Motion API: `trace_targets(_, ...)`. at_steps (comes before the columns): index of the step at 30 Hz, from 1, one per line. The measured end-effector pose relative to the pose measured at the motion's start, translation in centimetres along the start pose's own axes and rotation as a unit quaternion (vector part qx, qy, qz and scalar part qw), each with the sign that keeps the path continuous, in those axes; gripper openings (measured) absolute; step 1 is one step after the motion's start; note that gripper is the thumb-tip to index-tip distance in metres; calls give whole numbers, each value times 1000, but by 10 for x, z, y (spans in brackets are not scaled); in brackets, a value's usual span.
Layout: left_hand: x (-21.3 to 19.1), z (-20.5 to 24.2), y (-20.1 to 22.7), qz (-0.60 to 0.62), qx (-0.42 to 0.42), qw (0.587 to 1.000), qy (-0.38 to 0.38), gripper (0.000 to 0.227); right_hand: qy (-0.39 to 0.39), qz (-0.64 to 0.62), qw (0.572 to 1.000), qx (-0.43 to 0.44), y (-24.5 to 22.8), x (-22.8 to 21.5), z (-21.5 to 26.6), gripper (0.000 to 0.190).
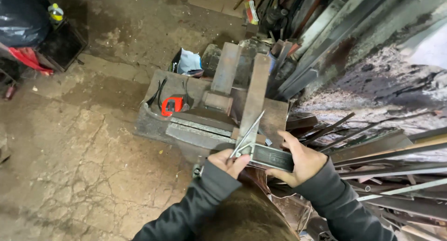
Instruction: Measure metal pieces using a tape measure and a square tool on a workbench.
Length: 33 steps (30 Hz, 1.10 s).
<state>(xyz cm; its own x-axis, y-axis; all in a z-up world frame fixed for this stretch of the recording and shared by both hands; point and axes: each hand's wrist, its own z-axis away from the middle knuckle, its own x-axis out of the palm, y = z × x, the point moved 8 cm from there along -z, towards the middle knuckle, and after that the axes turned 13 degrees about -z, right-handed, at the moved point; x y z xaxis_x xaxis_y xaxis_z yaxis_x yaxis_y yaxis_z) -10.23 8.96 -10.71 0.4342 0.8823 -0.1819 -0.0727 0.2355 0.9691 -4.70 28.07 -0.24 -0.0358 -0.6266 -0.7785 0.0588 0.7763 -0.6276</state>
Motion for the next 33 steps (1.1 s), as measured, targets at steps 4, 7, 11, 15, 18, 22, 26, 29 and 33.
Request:
trace_targets(4,21,2,0,56,2,998,-28,18,41,4,985,-167,-42,-4,2,86)
trace_targets(7,22,3,-2,117,15,992,-40,20,30,63,983,-173,-52,1,3,68)
trace_targets(11,-5,8,-14,85,-53,995,3,35,15,97,977,-191,-47,1,6,66)
trace_targets(15,-51,15,-24,131,-3,989,62,36,23,127,971,-200,-50,1,5,68)
trace_targets(18,-83,20,-2,159,37,984,67,33,26,164,964,-209,-48,8,1,66)
trace_targets(22,-111,31,9,195,51,977,68,29,30,183,955,-232,-51,11,2,69)
trace_targets(26,-129,43,6,125,111,982,83,29,58,170,951,-250,-55,10,1,66)
trace_targets(29,-132,50,17,123,117,983,71,28,70,170,947,-264,-54,10,1,67)
trace_targets(33,-127,51,31,136,81,987,17,33,54,187,948,-252,-47,15,-1,68)
